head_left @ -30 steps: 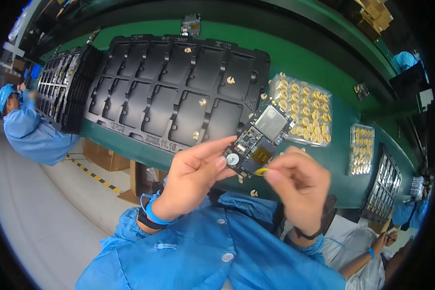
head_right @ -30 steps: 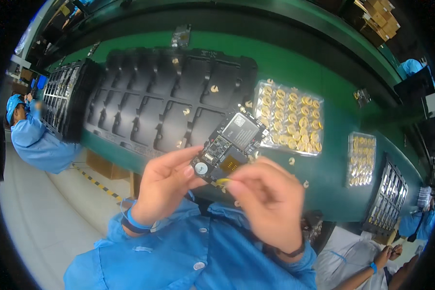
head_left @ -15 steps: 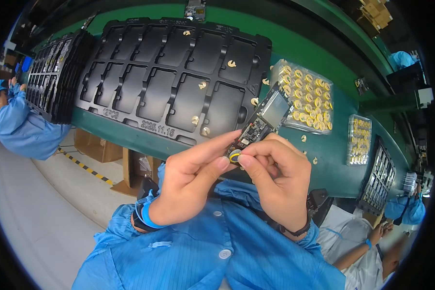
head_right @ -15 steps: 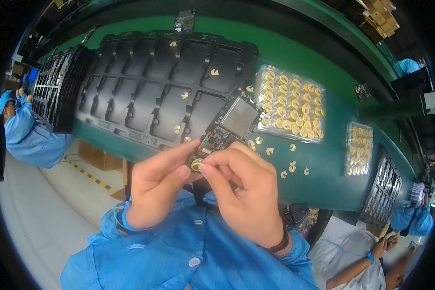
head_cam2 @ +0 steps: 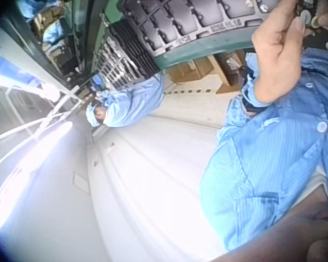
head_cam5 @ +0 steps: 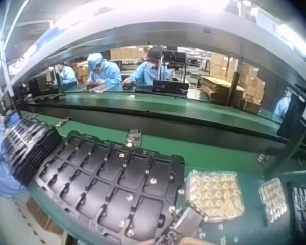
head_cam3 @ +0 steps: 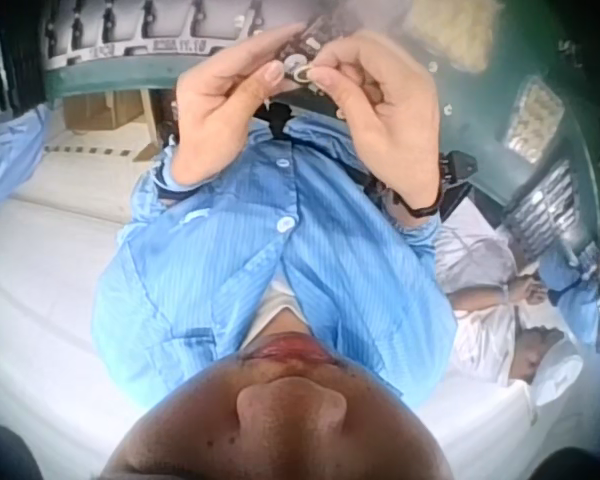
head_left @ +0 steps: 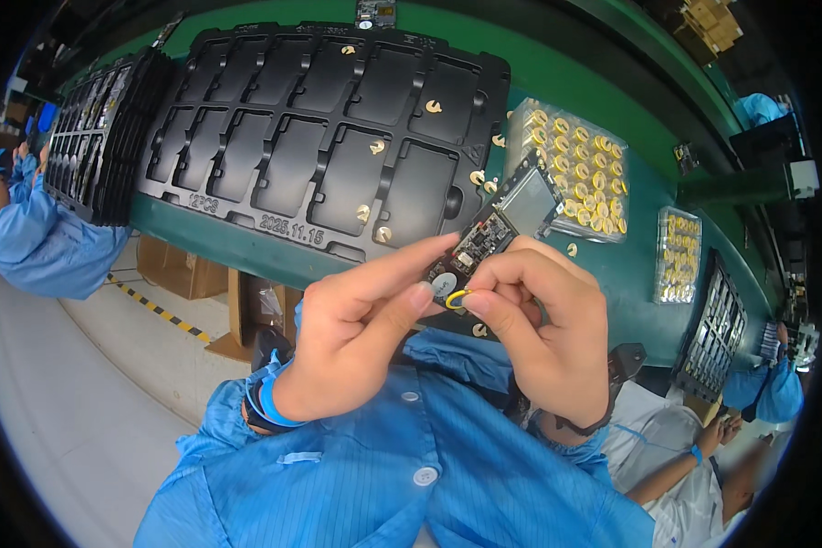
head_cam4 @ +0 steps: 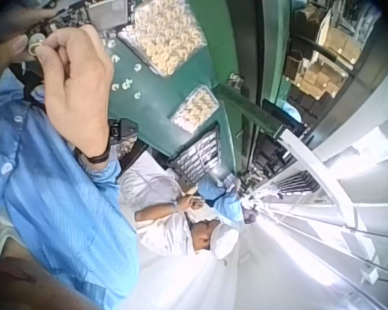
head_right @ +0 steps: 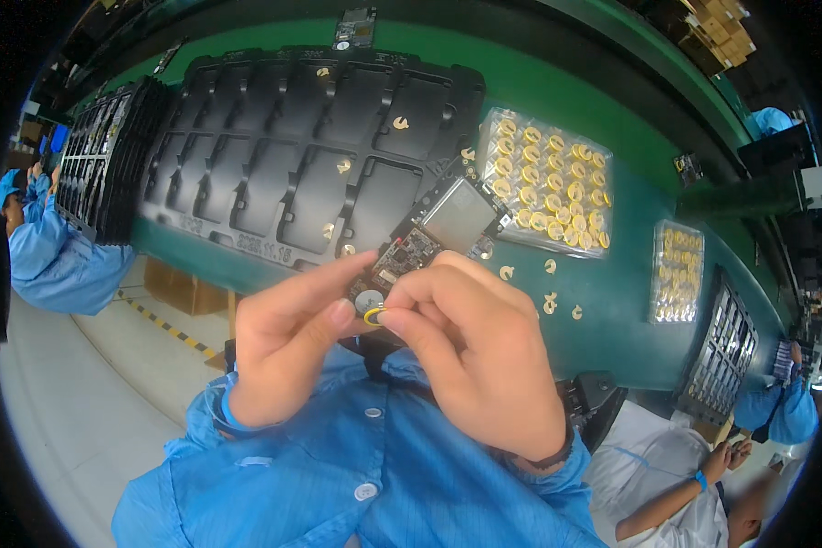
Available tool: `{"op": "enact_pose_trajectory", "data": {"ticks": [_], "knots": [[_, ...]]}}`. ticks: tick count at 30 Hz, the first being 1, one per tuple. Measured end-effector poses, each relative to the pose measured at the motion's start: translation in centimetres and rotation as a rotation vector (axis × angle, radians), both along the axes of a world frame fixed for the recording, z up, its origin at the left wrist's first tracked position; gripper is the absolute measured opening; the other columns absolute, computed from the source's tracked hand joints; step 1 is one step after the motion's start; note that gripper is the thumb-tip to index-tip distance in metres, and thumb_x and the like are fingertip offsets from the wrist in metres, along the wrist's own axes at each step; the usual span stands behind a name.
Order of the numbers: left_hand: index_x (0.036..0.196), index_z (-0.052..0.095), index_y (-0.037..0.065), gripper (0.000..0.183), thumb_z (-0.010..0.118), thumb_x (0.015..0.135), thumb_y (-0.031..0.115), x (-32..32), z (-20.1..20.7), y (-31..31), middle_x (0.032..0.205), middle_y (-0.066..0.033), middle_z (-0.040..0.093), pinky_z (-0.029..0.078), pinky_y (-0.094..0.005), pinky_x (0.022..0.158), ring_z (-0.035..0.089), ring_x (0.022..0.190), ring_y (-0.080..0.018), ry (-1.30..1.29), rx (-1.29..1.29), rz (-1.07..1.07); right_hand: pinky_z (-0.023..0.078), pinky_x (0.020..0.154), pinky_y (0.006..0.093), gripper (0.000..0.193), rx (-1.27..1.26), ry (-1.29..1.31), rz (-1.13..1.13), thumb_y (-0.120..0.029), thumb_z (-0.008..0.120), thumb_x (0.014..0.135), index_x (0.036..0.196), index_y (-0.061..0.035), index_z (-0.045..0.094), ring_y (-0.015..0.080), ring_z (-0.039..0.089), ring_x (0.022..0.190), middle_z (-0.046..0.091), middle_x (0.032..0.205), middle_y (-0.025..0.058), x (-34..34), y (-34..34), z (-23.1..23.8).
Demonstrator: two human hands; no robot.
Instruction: Assembling small components onto electronic circuit boards on a factory production line.
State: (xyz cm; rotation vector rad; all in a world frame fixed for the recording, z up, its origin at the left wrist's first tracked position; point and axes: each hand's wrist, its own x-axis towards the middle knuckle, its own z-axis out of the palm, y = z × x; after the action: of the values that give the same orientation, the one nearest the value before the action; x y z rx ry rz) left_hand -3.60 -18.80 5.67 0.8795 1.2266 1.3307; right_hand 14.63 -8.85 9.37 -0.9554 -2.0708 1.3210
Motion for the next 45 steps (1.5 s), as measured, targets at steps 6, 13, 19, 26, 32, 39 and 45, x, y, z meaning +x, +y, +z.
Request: {"op": "enact_pose_trajectory", "data": {"ticks": [6, 13, 19, 26, 32, 39, 45], "knots": [[0.149, 0.062, 0.0, 0.043, 0.06, 0.106, 0.0, 0.4, -0.4, -0.1, 0.092, -0.0014, 0.071, 0.052, -0.0217, 0.081, 0.062, 0.088, -0.0033, 0.07, 0.057, 0.006, 0.045, 0.062, 0.0337, 0.006, -0.02, -0.011, 0.013, -0.001, 0.073, 0.093, 0.098, -0.0013, 0.069, 0.0213, 0.059, 0.066, 0.059, 0.082, 0.0094, 0.1, -0.2, -0.4], [0.148, 0.059, -0.007, 0.042, 0.06, 0.107, 0.0, 0.2, 0.6, -0.2, 0.12, -0.0124, 0.072, 0.058, -0.0304, 0.096, 0.069, 0.109, -0.0155, 0.101, -0.013, -0.043, 0.048, 0.063, 0.0361, 0.006, 0.026, -0.049, 0.059, -0.001, 0.071, 0.094, 0.098, -0.0018, 0.067, 0.0265, 0.064, 0.069, 0.061, 0.085, 0.0116, 0.1, 0.1, -0.2], [0.148, 0.059, -0.007, 0.042, 0.058, 0.106, -0.001, 0.2, 0.6, -0.2, 0.122, -0.0144, 0.073, 0.057, -0.0299, 0.096, 0.07, 0.111, -0.0161, 0.108, -0.034, -0.053, 0.042, 0.059, 0.0309, 0.005, 0.048, -0.024, 0.04, 0.002, 0.072, 0.093, 0.097, 0.0016, 0.069, 0.0169, 0.056, 0.068, 0.06, 0.084, 0.0077, -0.1, -0.1, -0.8], [0.147, 0.059, -0.008, 0.043, 0.06, 0.104, -0.005, 0.4, 0.7, -0.1, 0.126, -0.0156, 0.073, 0.056, -0.0299, 0.097, 0.07, 0.113, -0.0169, 0.08, -0.048, -0.027, 0.034, 0.053, 0.0231, 0.007, 0.106, -0.001, 0.002, 0.003, 0.077, 0.09, 0.094, 0.0016, 0.073, 0.0042, 0.046, 0.062, 0.056, 0.078, 0.0005, -0.4, 0.0, -0.8], [0.146, 0.059, -0.009, 0.043, 0.061, 0.103, -0.007, 0.3, 0.7, 0.1, 0.128, -0.0164, 0.073, 0.058, -0.0317, 0.098, 0.069, 0.117, -0.019, 0.099, -0.061, -0.031, 0.034, 0.053, 0.023, 0.008, 0.11, 0.024, -0.024, 0.002, 0.079, 0.088, 0.093, 0.0002, 0.074, 0.0042, 0.047, 0.062, 0.056, 0.076, -0.0003, -0.4, 0.1, -1.1], [0.147, 0.057, -0.01, 0.043, 0.062, 0.104, -0.005, 0.9, -0.4, 0.2, 0.133, -0.0193, 0.07, 0.06, -0.0359, 0.1, 0.069, 0.12, -0.023, -0.114, 0.017, 0.037, 0.048, 0.06, 0.0343, 0.01, 0.072, -0.033, -0.005, 0.0, 0.076, 0.091, 0.099, -0.0007, 0.071, 0.0223, 0.064, 0.067, 0.063, 0.084, 0.0103, -0.1, -0.1, -1.0], [0.147, 0.057, -0.011, 0.045, 0.063, 0.103, -0.004, 0.7, 0.1, 0.3, 0.135, -0.0203, 0.069, 0.062, -0.0348, 0.097, 0.07, 0.12, -0.0227, -0.1, 0.013, 0.041, 0.05, 0.062, 0.033, 0.009, 0.029, -0.033, -0.006, 0.0, 0.075, 0.092, 0.1, -0.0003, 0.07, 0.0229, 0.066, 0.068, 0.063, 0.085, 0.0108, -0.3, -0.2, -1.0]]}}
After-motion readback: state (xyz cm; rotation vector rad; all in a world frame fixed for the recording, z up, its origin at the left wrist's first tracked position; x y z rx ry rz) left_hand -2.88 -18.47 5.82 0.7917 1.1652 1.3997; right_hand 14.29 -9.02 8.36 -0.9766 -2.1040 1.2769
